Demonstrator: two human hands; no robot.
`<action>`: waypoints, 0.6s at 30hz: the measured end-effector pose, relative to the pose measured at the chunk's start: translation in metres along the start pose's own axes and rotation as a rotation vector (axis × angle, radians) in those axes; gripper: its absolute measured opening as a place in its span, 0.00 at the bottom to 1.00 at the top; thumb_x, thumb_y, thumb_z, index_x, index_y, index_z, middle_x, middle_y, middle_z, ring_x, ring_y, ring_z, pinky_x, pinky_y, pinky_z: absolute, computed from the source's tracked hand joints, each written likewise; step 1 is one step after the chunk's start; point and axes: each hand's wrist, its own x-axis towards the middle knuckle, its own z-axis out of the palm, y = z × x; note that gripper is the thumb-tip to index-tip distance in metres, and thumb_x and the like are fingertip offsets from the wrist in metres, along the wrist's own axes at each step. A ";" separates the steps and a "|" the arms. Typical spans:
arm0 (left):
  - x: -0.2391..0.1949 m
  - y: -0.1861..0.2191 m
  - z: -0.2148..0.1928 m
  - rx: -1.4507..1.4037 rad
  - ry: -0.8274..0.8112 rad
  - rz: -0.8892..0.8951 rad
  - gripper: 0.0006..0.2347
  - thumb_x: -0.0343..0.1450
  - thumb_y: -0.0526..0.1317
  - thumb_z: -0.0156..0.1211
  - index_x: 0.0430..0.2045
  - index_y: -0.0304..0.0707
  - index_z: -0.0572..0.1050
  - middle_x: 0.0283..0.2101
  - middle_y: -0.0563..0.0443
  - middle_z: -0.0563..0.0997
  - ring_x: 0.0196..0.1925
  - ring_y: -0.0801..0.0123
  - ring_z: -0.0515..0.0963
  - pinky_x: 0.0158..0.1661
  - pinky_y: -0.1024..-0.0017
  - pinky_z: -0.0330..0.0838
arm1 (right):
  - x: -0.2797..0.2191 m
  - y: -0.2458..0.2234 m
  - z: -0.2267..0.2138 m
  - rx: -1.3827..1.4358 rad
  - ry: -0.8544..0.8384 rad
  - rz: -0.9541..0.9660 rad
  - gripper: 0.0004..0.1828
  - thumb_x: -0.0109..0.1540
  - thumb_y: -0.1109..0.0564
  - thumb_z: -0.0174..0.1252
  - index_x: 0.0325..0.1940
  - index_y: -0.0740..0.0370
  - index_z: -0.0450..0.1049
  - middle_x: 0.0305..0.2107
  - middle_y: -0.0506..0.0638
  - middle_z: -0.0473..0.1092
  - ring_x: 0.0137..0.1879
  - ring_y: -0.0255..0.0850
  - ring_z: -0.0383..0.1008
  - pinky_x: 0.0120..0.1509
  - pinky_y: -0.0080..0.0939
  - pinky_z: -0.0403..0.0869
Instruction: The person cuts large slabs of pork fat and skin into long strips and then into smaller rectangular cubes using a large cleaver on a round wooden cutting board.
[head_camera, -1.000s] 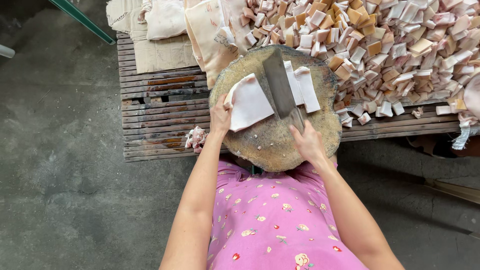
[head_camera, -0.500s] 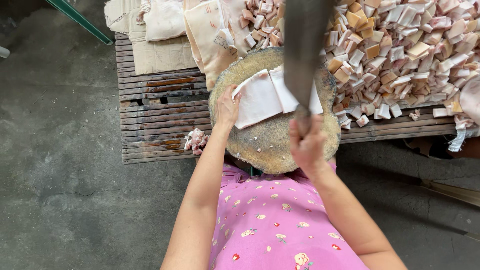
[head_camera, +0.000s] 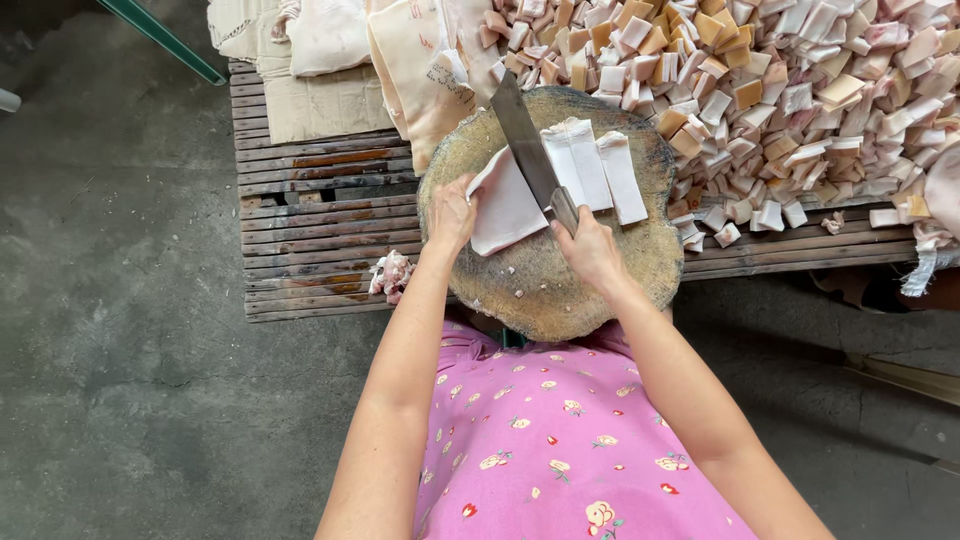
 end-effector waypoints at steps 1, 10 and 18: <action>-0.002 0.001 -0.002 0.061 0.010 -0.035 0.13 0.70 0.38 0.62 0.48 0.38 0.78 0.45 0.38 0.84 0.46 0.42 0.78 0.49 0.56 0.71 | -0.004 -0.001 -0.003 0.017 0.011 -0.014 0.24 0.69 0.42 0.53 0.54 0.66 0.66 0.31 0.65 0.76 0.35 0.53 0.79 0.41 0.60 0.76; 0.005 -0.021 -0.008 -0.194 0.131 0.040 0.12 0.74 0.37 0.60 0.48 0.31 0.78 0.48 0.33 0.82 0.51 0.45 0.81 0.53 0.58 0.73 | -0.082 -0.006 -0.032 0.020 0.092 -0.066 0.24 0.70 0.39 0.52 0.51 0.64 0.70 0.16 0.58 0.72 0.22 0.44 0.75 0.29 0.47 0.71; 0.005 -0.017 -0.016 -0.268 0.114 -0.013 0.12 0.72 0.36 0.61 0.47 0.31 0.77 0.46 0.34 0.83 0.49 0.47 0.82 0.51 0.60 0.74 | -0.079 -0.022 -0.014 0.259 0.365 -0.502 0.21 0.72 0.43 0.49 0.51 0.66 0.63 0.19 0.52 0.71 0.19 0.44 0.74 0.23 0.42 0.73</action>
